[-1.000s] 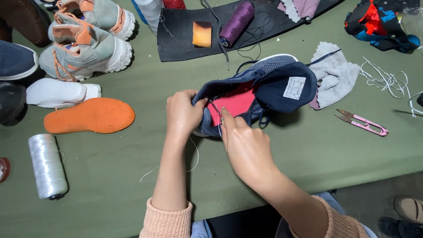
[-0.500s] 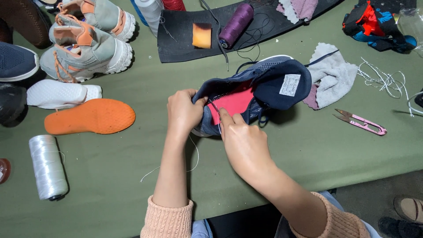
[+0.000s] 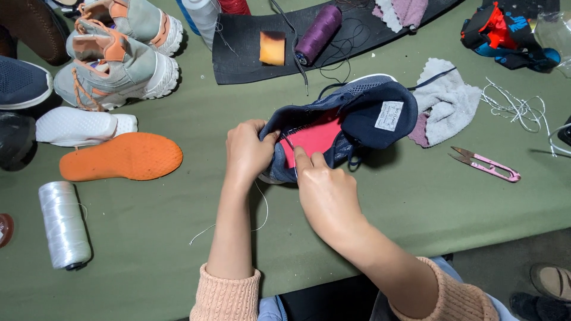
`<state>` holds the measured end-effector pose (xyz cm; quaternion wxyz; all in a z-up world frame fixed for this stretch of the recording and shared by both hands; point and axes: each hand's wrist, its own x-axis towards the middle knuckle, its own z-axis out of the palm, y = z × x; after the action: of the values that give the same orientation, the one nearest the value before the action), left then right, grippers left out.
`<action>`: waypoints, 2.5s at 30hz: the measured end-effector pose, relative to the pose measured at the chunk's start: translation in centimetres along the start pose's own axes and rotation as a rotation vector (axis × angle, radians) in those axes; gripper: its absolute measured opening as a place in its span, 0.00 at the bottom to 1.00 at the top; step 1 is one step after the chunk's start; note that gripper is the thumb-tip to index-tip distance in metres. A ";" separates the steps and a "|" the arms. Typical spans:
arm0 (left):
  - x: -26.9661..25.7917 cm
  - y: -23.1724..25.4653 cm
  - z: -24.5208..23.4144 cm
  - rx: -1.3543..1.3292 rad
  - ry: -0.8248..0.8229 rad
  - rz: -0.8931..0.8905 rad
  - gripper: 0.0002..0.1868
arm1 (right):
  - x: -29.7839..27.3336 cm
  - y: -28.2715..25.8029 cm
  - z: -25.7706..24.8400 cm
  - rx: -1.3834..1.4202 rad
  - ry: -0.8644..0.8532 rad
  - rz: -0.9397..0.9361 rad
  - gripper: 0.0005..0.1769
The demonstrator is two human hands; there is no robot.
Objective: The person is repairing a blue sneaker by hand-sewing the sole to the upper. They use a needle and white thread to stitch the shoe, pulling the thread tight after each pass. The person also uses a wooden awl to help guide the needle through the shoe material.
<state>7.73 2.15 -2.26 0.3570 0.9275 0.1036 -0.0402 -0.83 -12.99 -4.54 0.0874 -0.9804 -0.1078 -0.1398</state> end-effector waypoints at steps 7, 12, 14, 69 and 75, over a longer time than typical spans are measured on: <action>0.9 -1.5 1.0 -0.025 0.009 0.067 0.07 | 0.4 -1.0 1.3 -0.235 0.106 -0.112 0.19; 1.8 -3.2 2.2 -0.087 0.018 0.034 0.08 | 0.5 -0.5 1.1 -0.205 0.114 -0.154 0.18; 2.4 -4.1 2.8 -0.128 0.020 0.011 0.09 | 0.4 -0.4 1.0 -0.211 0.123 -0.157 0.18; 0.8 -5.1 2.4 -0.101 0.092 0.364 0.10 | 1.5 0.0 3.9 -0.048 0.108 -0.150 0.19; 0.8 -5.6 2.4 -0.052 0.094 0.402 0.09 | 3.3 0.7 3.6 0.056 -0.013 -0.117 0.19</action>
<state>7.29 4.68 -7.82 0.3764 0.9208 -0.0662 0.0781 3.31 -12.35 -7.10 0.1057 -0.9704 -0.1694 -0.1355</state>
